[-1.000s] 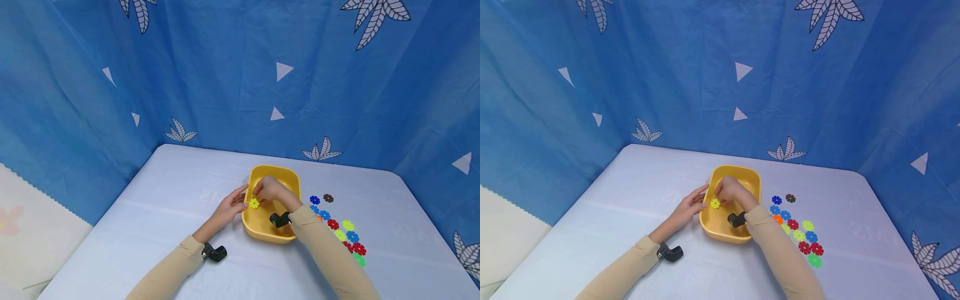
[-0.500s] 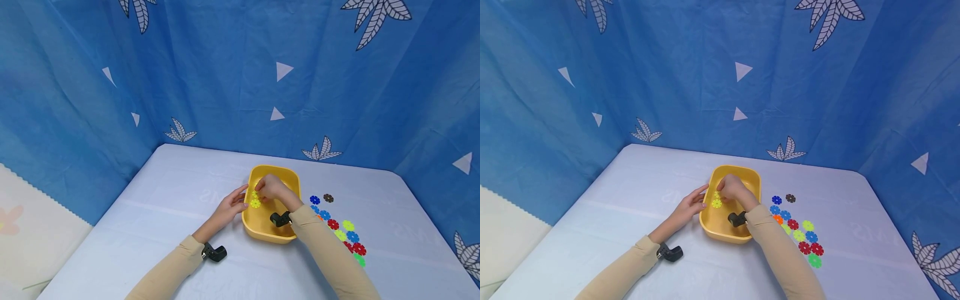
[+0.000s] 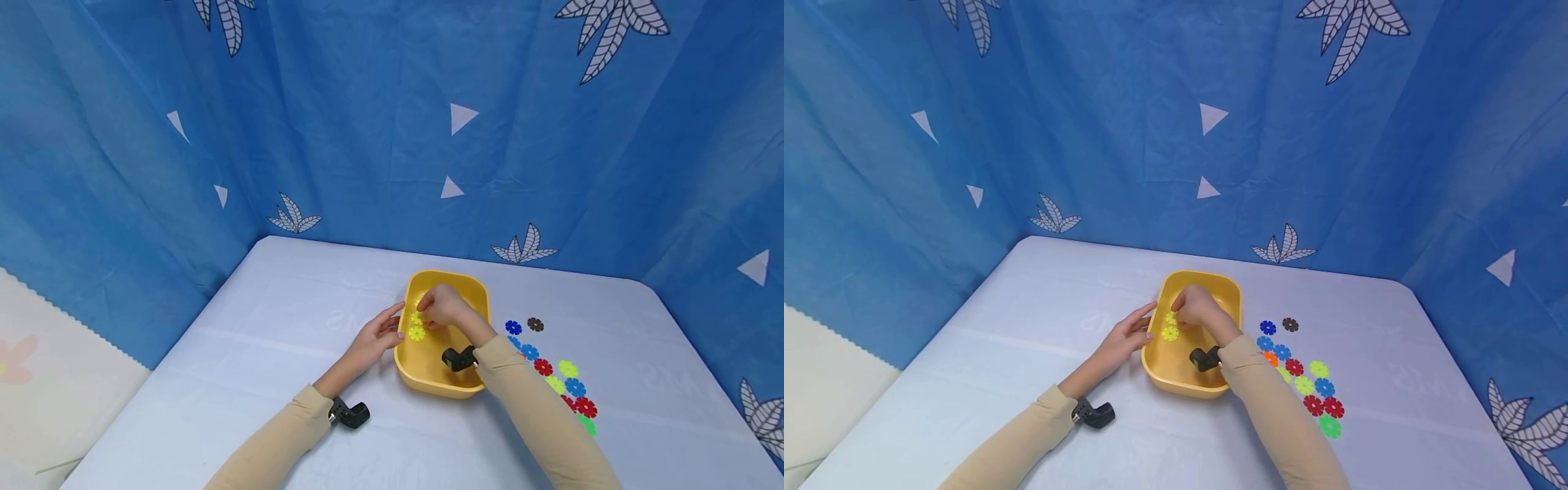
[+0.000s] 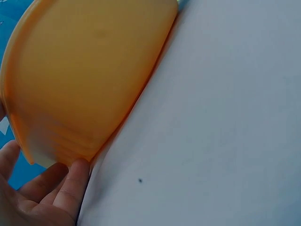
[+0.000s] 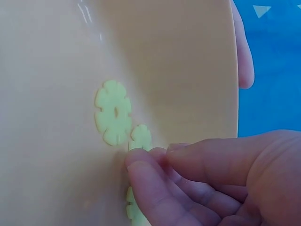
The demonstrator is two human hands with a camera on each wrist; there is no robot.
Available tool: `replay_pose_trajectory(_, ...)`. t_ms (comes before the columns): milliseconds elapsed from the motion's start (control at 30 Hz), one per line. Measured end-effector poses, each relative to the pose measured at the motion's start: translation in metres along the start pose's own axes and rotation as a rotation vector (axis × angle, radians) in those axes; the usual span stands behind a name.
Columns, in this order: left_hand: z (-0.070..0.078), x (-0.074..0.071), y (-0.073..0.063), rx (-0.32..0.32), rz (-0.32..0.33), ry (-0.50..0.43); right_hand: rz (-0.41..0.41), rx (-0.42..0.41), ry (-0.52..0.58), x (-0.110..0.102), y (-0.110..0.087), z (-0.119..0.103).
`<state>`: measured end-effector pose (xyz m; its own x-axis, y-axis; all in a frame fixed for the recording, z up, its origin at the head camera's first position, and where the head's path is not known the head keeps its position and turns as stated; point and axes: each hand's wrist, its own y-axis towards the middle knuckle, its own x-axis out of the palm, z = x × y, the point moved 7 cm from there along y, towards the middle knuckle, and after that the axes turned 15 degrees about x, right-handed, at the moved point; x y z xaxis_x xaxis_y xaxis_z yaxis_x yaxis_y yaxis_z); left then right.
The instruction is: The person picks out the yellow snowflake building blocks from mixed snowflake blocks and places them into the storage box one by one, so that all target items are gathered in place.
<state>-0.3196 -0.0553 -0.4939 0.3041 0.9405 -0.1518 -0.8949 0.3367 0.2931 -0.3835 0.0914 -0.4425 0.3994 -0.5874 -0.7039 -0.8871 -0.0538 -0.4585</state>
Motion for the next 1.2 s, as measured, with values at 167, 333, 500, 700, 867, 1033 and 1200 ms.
replay_pose_trajectory(167,0.000,0.001,0.000,0.015,-0.002,0.000,-0.012,0.007,0.015,-0.003,-0.001,0.002)
replay_pose_trajectory(333,0.001,0.001,-0.001,0.011,0.000,-0.006,-0.016,-0.007,0.018,-0.007,-0.004,0.003)
replay_pose_trajectory(500,0.002,0.001,-0.002,0.018,0.004,-0.004,-0.020,-0.015,0.019,-0.018,-0.009,0.008)
replay_pose_trajectory(700,0.001,0.001,-0.002,0.008,0.011,0.013,0.013,-0.056,0.011,-0.043,-0.022,0.016)
replay_pose_trajectory(867,-0.001,0.000,-0.002,0.001,0.016,0.024,0.054,-0.070,-0.007,-0.067,-0.029,0.025)
replay_pose_trajectory(1033,-0.004,-0.001,0.000,-0.001,0.015,0.028,0.076,-0.040,-0.024,-0.087,-0.033,0.040)
replay_pose_trajectory(1200,-0.004,-0.001,0.000,0.005,0.015,0.026,0.094,-0.029,-0.027,-0.105,-0.039,0.057)
